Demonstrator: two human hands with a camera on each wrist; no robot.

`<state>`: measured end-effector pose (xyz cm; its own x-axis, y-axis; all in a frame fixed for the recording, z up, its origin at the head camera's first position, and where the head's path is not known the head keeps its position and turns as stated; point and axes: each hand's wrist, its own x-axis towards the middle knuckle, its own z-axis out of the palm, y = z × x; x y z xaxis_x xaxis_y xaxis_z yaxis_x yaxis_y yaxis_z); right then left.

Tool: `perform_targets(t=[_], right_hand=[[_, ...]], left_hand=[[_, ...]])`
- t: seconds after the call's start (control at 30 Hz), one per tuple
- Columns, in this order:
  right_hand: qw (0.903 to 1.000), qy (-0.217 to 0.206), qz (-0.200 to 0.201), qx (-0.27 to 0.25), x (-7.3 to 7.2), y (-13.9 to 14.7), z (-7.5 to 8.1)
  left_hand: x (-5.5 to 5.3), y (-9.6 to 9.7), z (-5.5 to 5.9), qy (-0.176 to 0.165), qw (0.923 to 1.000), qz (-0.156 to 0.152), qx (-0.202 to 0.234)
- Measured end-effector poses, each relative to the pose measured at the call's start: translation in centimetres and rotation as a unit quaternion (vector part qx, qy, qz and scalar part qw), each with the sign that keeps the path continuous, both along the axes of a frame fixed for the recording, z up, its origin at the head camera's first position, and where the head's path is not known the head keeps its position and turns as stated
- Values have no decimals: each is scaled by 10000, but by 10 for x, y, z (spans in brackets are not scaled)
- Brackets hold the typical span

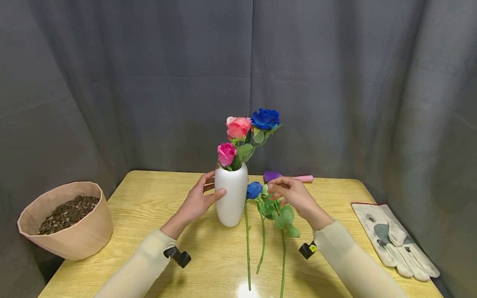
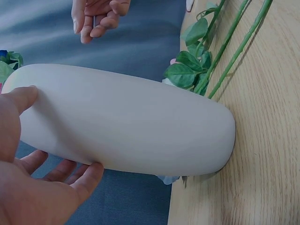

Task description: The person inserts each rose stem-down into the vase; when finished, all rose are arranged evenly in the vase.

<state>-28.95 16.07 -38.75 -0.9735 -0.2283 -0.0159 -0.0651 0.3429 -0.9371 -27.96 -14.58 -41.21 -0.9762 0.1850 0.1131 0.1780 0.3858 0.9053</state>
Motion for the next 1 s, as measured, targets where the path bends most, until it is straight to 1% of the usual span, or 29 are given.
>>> perform_targets(t=[0.27, 0.4, 0.67, 1.0], right_hand=[[9999, 88, 86, 45, 4, 10, -6], [9999, 63, 96, 45, 5, 16, -9], [9999, -76, 79, 28, 7, 25, -19], [9994, -277, 156, 129, 15, 39, -31]], left_hand=[[0, 1, -1, -26, 10000, 5, 24], [1, 1, -1, -22, 10000, 21, 23], [1, 0, -1, -27, 10000, 9, 17], [1, 0, 1, -23, 10000, -38, 51]])
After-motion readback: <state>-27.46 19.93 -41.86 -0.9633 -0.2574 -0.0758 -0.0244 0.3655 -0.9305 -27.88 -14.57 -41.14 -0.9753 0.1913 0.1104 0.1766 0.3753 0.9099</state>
